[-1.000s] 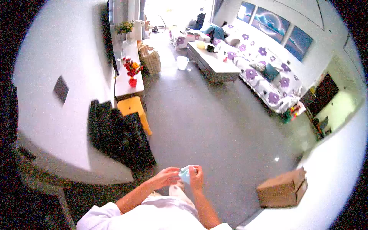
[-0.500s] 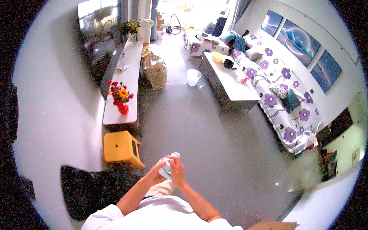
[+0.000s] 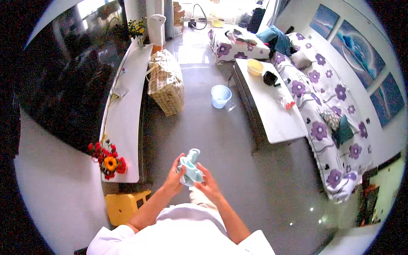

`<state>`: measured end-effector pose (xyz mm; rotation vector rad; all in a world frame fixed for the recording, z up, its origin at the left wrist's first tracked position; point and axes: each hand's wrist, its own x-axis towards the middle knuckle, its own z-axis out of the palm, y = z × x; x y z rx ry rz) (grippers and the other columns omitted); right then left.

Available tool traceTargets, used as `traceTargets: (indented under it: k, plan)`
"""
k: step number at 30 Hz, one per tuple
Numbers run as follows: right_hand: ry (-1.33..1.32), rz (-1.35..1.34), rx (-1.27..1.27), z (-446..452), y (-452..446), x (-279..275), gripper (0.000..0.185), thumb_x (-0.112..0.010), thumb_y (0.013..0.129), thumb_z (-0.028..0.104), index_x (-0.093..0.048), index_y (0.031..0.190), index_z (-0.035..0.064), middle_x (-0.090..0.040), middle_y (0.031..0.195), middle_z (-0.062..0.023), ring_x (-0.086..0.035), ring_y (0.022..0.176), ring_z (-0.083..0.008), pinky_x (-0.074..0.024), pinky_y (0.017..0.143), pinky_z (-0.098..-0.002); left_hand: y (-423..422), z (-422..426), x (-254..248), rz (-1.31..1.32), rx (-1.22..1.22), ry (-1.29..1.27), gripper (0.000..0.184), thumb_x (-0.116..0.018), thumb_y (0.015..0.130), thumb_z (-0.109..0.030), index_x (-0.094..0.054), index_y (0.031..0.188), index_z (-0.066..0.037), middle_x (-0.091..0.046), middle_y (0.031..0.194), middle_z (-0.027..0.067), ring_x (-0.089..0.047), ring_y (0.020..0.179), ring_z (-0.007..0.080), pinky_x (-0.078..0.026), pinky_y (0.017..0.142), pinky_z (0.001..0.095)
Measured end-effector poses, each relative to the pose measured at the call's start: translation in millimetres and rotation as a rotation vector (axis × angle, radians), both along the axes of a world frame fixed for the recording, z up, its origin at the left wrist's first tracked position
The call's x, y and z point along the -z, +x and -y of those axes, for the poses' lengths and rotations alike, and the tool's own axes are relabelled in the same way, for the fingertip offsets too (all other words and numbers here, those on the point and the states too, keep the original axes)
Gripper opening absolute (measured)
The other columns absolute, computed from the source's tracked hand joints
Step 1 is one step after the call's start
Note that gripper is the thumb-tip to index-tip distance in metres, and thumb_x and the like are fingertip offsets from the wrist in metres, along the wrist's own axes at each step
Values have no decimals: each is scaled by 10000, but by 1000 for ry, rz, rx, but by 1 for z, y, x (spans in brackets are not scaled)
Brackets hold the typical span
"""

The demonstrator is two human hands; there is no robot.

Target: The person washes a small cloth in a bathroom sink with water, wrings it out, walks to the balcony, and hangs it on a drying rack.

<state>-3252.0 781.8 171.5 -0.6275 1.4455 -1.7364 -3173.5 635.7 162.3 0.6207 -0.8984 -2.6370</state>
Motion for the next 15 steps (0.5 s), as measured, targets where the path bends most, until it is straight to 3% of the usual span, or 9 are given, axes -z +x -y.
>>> traceTargets:
  k: [1,5,6,9,10,13,15]
  plan:
    - [-70,78,-89,29,-35,0,712,-729,779,226,-345,1369,118,-381,1339,-102,-391,1235,-204,-397,970,-335,-34,25,-3,11,-26,-2,597,-607,879,-236,-293,1385,-197,-468,1226,52,-491,1087,167,-457,914,355]
    - [116,-194,-102,145,-168,-10,591,-757,754,208,-472,1258,85,-482,1213,-58,-537,1041,-181,-466,875,-315,-149,129,-22,70,-114,-15,625,-616,875,-229,-271,1393,-174,-456,1254,51,-469,1125,168,-445,932,343]
    - [170,-442,-53,173,-196,-13,424,-647,860,244,-489,1212,68,-598,936,-12,-577,879,-116,-506,775,-289,-171,153,-23,28,-136,-44,631,-621,873,-213,-271,1393,-147,-453,1259,47,-468,1135,168,-439,935,334]
    - [74,51,-88,266,-301,-12,311,-609,882,316,-564,1073,75,-590,973,-23,-563,885,-113,-508,736,-269,-252,232,-31,-49,-159,-9,636,-627,869,-187,-274,1396,-136,-448,1268,49,-466,1148,170,-436,929,329]
    - [66,92,-21,297,-328,-12,311,-542,914,360,-562,1030,73,-602,950,-28,-587,857,-118,-524,687,-265,-280,257,-21,-32,-196,-12,575,-632,865,-155,-332,1356,-136,-475,1234,36,-484,1126,165,-448,904,323]
    - [-14,268,-40,385,-420,-1,294,-552,908,345,-560,1016,72,-607,964,-36,-612,828,-135,-540,641,-275,-368,343,13,3,-230,-78,475,-634,861,-128,-410,1279,-135,-512,1172,13,-512,1073,145,-457,889,311]
    - [-40,239,21,447,-480,-2,278,-550,908,318,-550,1023,65,-618,941,-58,-638,792,-165,-554,609,-280,-432,406,17,5,-227,-32,384,-634,859,-116,-467,1205,-132,-552,1079,-9,-533,1005,110,-471,843,287]
